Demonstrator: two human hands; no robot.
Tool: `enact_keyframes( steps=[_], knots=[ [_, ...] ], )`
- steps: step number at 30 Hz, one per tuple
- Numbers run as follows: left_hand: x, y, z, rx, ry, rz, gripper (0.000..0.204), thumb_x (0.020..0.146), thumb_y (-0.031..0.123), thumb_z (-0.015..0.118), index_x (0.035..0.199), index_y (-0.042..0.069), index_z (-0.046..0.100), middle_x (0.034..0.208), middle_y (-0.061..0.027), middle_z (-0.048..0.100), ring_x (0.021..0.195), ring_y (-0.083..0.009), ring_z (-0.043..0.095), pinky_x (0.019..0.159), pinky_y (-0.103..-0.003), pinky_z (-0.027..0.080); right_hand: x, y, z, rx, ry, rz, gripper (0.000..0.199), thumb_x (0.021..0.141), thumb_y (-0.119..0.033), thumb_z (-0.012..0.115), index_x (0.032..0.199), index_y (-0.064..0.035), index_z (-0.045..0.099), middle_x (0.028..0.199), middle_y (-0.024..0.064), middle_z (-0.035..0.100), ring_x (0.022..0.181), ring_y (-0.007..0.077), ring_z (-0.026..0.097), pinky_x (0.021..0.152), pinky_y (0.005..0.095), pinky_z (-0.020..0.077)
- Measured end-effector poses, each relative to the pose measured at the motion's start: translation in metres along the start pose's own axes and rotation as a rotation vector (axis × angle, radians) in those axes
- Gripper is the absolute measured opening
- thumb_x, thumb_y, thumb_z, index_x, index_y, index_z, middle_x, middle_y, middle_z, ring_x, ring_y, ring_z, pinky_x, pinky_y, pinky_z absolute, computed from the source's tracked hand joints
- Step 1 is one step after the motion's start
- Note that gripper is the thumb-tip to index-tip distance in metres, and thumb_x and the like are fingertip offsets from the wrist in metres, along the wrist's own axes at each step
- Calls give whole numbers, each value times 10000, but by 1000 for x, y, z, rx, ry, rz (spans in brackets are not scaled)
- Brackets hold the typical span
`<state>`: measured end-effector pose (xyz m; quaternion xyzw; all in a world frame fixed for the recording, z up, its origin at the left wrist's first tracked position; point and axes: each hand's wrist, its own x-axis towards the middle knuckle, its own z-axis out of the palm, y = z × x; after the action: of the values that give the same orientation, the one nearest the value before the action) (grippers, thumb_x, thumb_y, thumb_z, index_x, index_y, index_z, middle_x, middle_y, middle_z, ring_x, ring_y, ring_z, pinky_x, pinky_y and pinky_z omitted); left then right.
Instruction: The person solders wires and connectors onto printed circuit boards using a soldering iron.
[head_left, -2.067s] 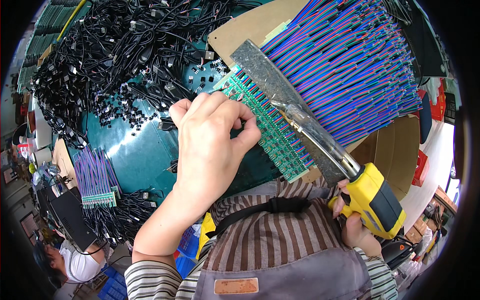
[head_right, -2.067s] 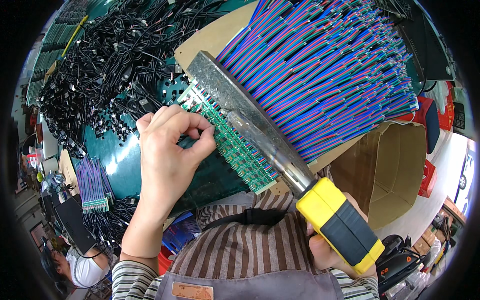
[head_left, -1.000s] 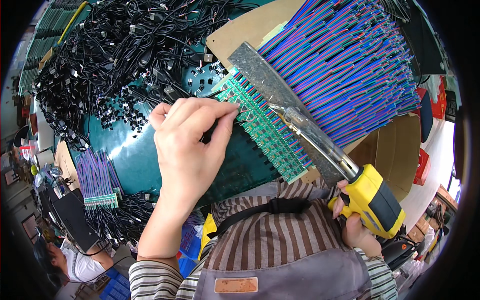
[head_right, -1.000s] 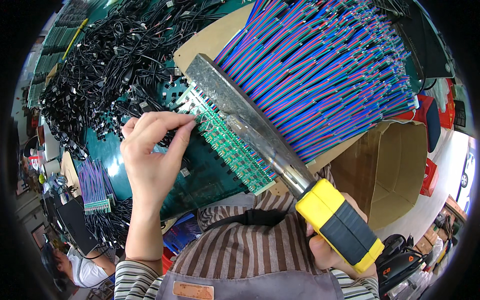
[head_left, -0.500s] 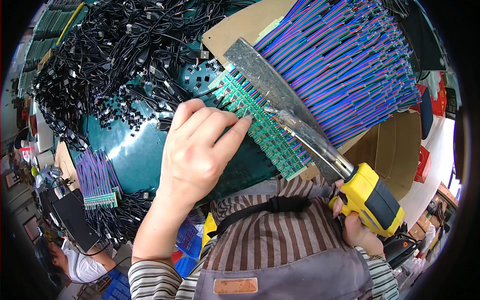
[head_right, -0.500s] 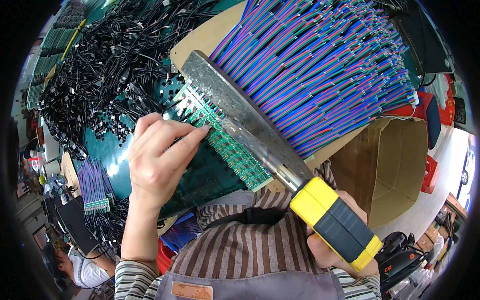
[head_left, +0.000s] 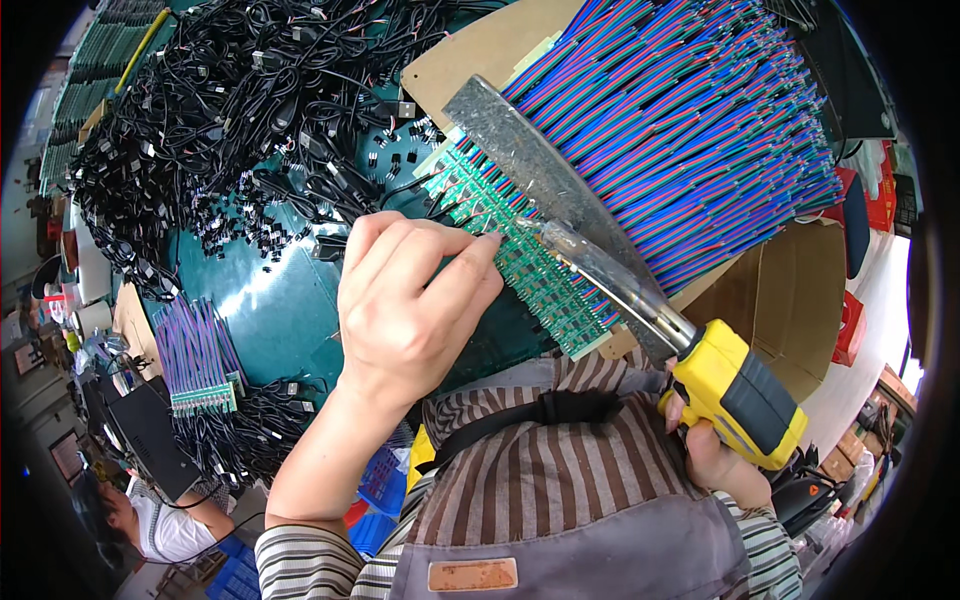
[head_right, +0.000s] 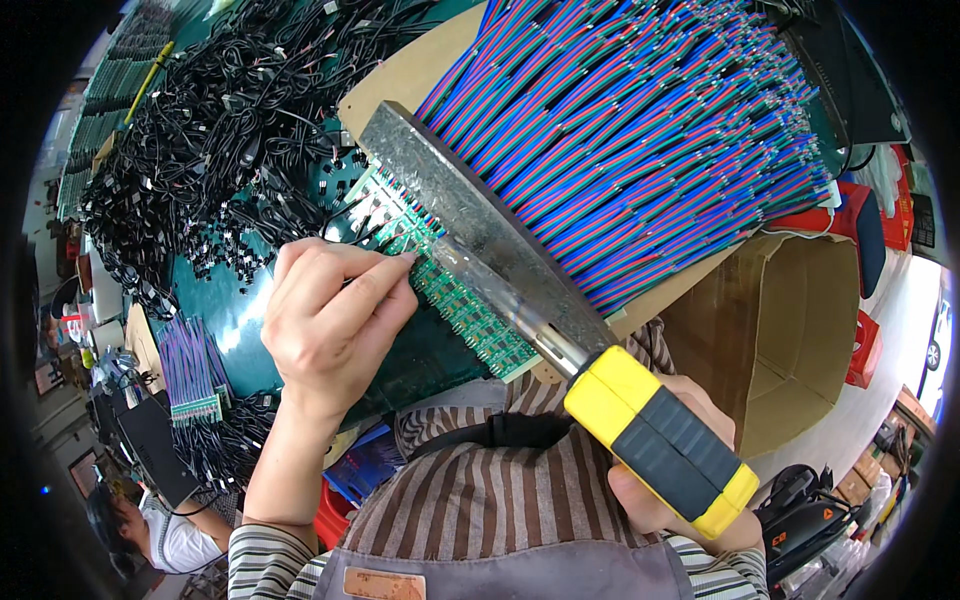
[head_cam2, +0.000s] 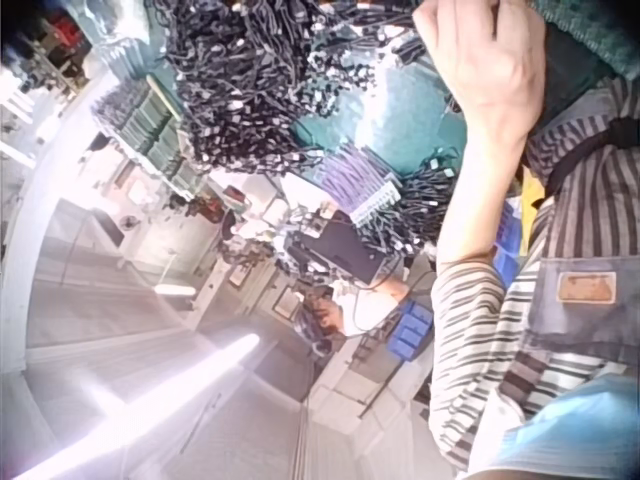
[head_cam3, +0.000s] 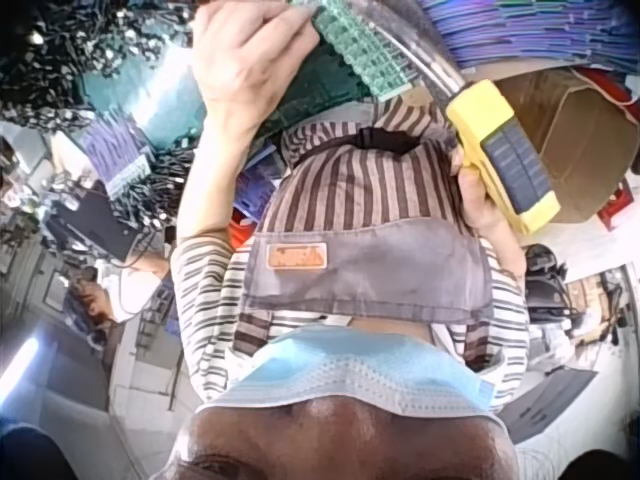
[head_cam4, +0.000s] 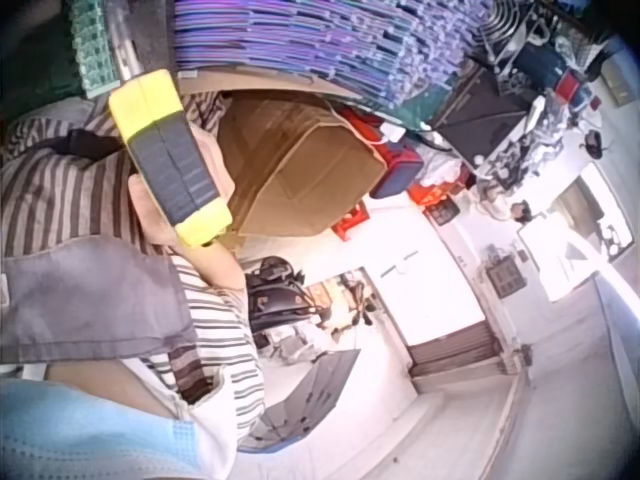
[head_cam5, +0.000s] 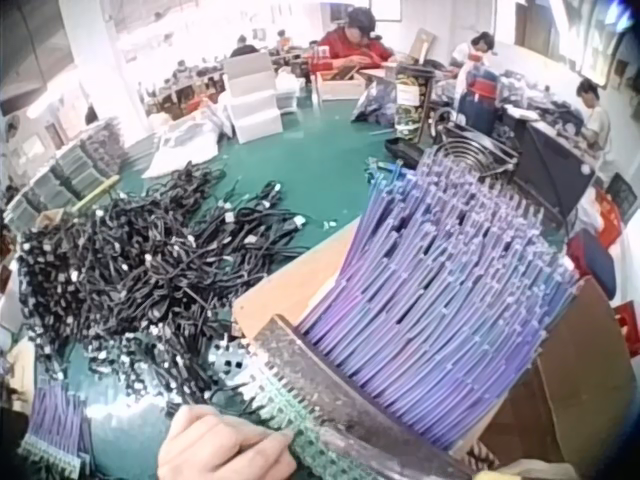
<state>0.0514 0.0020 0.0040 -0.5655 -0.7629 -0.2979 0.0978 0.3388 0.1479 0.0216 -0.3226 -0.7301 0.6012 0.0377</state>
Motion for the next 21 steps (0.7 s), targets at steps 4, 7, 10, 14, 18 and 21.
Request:
enact_keyframes(
  steps=[4, 7, 10, 14, 18, 21],
  knots=[
    [0, -3, 2, -20, -2, 24, 228, 639, 7, 791, 857, 39, 732, 750, -26, 634, 687, -178, 612, 696, -350, 479, 0, -5, 0, -8, -6, 17, 314, 818, -281, 692, 1010, -33, 696, 997, 143, 670, 924, 308, 648, 808, 379, 529],
    [0, -7, 3, -14, -6, 90, 231, 632, 17, 796, 853, 33, 730, 751, -29, 631, 685, -181, 611, 679, -353, 476, 2, -7, 0, -19, -2, 17, 321, 810, -283, 696, 1004, -26, 695, 990, 142, 669, 916, 310, 648, 803, 381, 530],
    [3, -9, 0, -4, -33, 128, 250, 616, 28, 803, 854, 28, 727, 751, -30, 627, 680, -181, 607, 666, -357, 473, 2, -6, 1, -52, -10, 11, 327, 803, -285, 700, 994, -19, 691, 972, 141, 667, 893, 313, 652, 787, 378, 534],
    [2, -14, 1, -28, -40, 148, 271, 599, 34, 801, 858, 24, 722, 762, -36, 628, 682, -189, 603, 673, -364, 476, 7, -2, 4, -105, 13, -112, 271, 779, -255, 692, 930, -30, 691, 907, 128, 657, 822, 318, 658, 734, 376, 540],
    [5, -17, -3, -62, -96, 162, 290, 594, 37, 793, 873, 22, 718, 784, -45, 630, 701, -203, 603, 682, -366, 476, 7, -3, 4, -184, 11, -176, 228, 744, -223, 684, 880, -41, 692, 857, 117, 648, 774, 309, 663, 684, 375, 537],
    [5, -18, -3, -64, -101, 156, 299, 593, 38, 789, 882, 24, 717, 791, -46, 628, 710, -210, 603, 683, -367, 474, 7, -1, 5, -227, 21, -192, 240, 724, -222, 695, 878, -38, 691, 849, 114, 647, 762, 300, 664, 667, 367, 535]
  ],
)
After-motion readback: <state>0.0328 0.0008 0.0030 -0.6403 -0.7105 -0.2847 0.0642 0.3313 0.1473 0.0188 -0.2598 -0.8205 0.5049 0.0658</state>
